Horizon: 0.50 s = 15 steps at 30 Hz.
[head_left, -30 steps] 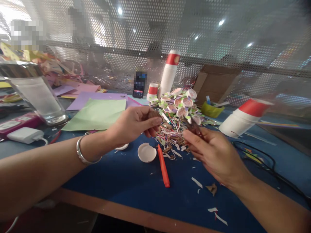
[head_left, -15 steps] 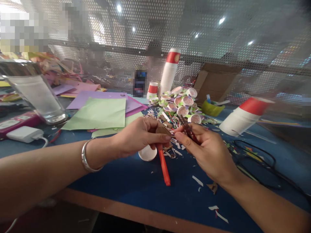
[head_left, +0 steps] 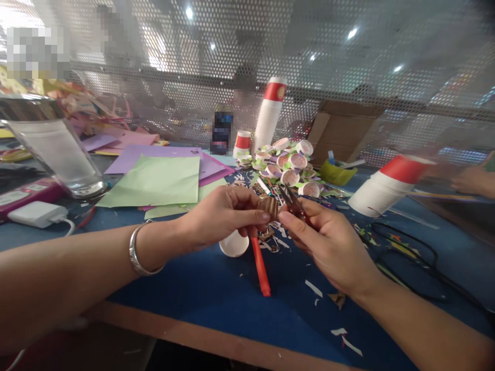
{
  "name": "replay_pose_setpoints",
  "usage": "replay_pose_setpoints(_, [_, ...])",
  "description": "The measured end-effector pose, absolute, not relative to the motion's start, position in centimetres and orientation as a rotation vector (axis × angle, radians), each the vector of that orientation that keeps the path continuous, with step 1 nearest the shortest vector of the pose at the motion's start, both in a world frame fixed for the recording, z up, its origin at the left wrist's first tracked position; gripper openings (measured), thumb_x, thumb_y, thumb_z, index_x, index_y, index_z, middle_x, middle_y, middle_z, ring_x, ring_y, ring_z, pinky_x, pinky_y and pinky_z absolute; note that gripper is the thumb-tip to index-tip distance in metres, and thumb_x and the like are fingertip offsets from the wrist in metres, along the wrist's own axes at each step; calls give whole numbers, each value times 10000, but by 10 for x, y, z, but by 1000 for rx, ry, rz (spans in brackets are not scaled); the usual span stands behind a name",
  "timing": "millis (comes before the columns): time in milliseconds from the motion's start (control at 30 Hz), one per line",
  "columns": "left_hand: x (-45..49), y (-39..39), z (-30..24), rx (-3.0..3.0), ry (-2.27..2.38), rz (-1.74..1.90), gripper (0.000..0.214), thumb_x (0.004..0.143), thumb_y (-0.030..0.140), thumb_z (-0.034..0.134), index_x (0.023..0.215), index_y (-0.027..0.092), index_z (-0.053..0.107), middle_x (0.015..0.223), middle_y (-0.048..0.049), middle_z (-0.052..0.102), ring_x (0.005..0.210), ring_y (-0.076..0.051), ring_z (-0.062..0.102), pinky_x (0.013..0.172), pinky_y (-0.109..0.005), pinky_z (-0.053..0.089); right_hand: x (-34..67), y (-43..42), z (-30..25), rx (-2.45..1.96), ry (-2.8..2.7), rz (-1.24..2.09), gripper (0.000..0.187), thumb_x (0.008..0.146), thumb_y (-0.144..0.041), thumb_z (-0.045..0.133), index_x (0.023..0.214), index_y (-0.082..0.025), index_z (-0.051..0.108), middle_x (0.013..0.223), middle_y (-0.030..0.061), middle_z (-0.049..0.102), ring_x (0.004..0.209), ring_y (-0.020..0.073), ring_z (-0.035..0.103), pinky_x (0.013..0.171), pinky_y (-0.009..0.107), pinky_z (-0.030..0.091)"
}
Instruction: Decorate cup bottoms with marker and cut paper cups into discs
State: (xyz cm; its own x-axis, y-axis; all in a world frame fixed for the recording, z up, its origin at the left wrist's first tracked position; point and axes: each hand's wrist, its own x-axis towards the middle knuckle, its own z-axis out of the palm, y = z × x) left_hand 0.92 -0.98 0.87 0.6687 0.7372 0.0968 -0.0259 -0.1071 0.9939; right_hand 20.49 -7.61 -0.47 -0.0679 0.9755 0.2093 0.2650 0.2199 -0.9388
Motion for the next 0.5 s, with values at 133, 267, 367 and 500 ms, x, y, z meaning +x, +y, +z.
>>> replay_pose_setpoints(133, [8,-8,9,1597,565,719,151,851,238,691,925,110,717,712,5,611,604,-66,529,550,-192,412,205,-76,-7,-1155,-1488,1025,400,954,-585,574,775,-230,522,580,-75,281,497,95,230,436,280,163])
replay_pose_setpoints(267, [7,-9,9,1638,572,749,114,874,225,658,889,119,697,656,26,568,584,-61,510,529,-183,383,205,-75,-8,-1198,-1499,1013,462,960,-631,523,749,-220,528,602,-56,307,522,100,264,451,282,188])
replay_pose_setpoints(367, [7,-11,9,1663,569,758,95,874,204,649,903,128,698,667,31,581,567,-55,514,527,-182,399,205,-75,-8,-1221,-1542,1001,457,974,-622,506,758,-220,536,609,-53,309,523,99,276,453,281,195])
replay_pose_setpoints(500, [9,-13,8,1679,550,731,118,874,211,659,938,126,712,658,30,595,557,-58,529,506,-178,403,206,-77,-9,-1206,-1586,951,494,985,-594,510,683,-216,413,605,-57,298,526,95,262,454,274,199])
